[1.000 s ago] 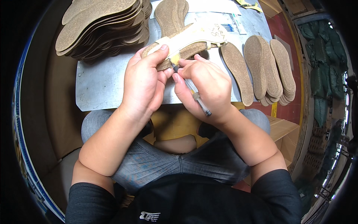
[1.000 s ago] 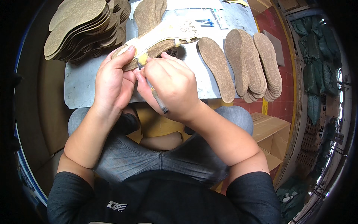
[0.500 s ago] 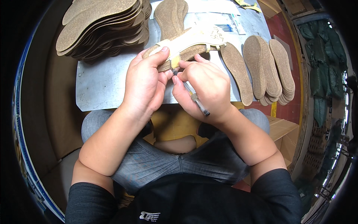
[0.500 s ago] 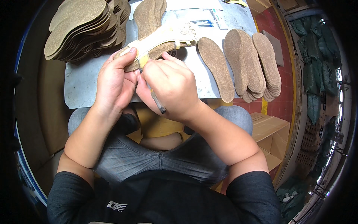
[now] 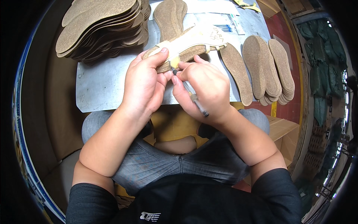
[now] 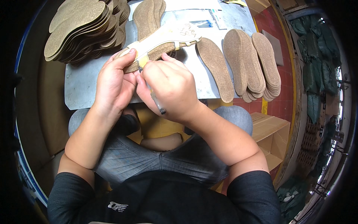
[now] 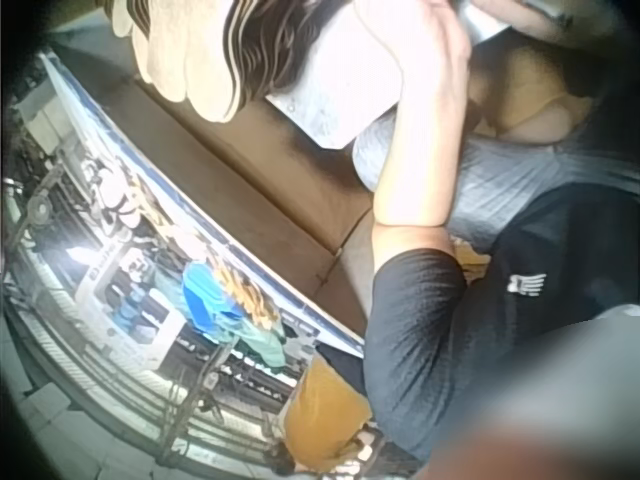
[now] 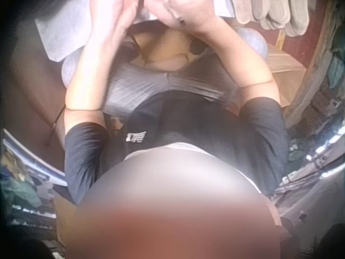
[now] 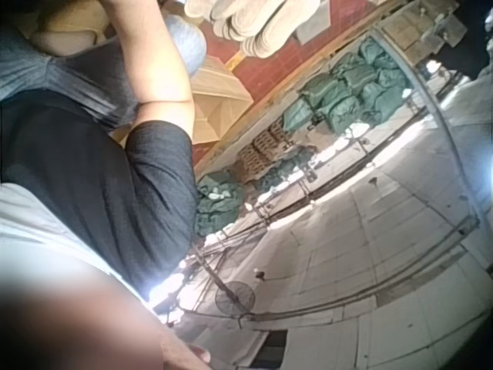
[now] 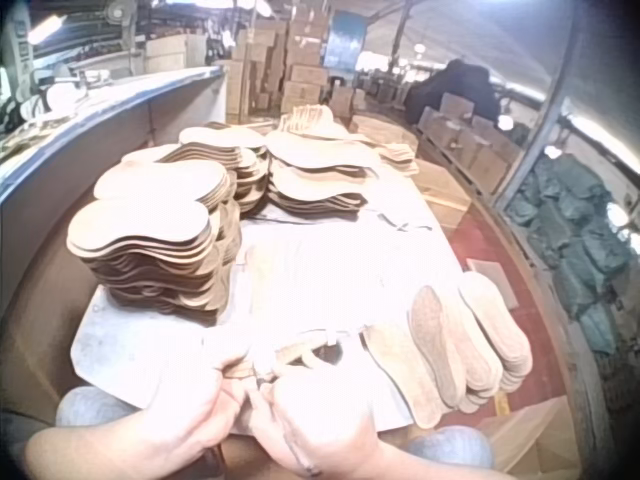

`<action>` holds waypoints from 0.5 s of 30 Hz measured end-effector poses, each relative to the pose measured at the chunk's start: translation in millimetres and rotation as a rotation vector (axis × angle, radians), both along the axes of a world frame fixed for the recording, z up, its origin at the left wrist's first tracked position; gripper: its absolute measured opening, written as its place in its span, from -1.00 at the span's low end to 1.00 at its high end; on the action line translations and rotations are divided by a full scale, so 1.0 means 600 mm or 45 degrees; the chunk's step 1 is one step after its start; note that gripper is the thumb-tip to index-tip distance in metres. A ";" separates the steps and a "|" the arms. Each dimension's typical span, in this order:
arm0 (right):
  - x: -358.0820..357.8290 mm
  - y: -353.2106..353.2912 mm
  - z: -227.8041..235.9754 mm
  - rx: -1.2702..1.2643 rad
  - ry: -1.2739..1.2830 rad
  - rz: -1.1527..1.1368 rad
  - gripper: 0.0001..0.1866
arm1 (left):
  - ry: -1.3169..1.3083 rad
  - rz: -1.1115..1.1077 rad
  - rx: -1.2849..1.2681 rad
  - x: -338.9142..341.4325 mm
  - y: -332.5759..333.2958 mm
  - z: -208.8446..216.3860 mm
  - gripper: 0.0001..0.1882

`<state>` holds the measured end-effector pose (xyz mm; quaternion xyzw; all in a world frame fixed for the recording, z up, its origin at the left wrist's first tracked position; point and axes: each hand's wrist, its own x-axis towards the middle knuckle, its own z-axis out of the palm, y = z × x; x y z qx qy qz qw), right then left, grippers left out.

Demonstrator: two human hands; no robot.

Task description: The person marks the edges of shoe insoles with a pen, writing labels such as 'TARA 38' on the surface. They handle multiple insoles one at a time, flipping them over and writing on different sections before placing them back on the table.

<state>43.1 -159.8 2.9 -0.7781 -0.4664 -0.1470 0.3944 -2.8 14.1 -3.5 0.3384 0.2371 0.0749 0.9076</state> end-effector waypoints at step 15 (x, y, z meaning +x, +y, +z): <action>-0.002 -0.002 -0.005 0.041 0.019 0.033 -0.88 | -0.024 -0.016 -0.031 0.004 0.006 -0.003 -0.74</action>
